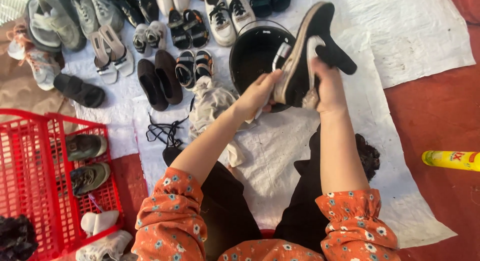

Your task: The person is using a toothbrush and soapy water to scrub the white sole of a black sneaker.

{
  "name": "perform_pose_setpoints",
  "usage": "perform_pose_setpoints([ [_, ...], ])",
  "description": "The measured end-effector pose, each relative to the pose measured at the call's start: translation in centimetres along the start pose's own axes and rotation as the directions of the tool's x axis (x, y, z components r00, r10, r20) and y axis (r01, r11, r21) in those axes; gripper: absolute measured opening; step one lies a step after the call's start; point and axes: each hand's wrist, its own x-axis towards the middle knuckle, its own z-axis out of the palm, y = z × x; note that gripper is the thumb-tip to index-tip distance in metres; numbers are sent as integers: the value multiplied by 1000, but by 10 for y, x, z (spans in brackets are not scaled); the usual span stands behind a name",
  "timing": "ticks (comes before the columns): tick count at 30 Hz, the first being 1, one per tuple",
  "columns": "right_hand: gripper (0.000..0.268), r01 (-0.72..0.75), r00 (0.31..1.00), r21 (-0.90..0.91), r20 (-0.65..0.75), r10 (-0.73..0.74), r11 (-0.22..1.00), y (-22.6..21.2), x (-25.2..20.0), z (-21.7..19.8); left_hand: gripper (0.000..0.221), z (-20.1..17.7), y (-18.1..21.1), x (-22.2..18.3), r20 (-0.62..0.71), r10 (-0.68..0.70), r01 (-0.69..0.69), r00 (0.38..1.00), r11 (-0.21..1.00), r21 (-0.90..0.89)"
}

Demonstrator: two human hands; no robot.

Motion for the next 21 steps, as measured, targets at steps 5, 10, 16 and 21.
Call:
perform_pose_setpoints([
  [5, 50, -18, 999, 246, -30, 26, 969, 27, 18, -1, 53, -33, 14, 25, -59, 218, -219, 974, 976, -11],
  [10, 41, -34, 986, 564, -115, 119, 825, 65, 54, -50, 29, -93, -53, 156, -162, 455, -180, 876, 619, 765],
  [16, 30, -31, 946, 581, -245, 212, 813, 49, 40, -63, 18, -57, -135, 206, 71, 394, 159, 916, -521, 838],
  [21, 21, -100, 908, 481, -314, 277, 871, 47, 48, -80, 22, -29, -147, 204, 54, 251, 55, 966, -406, 912],
])
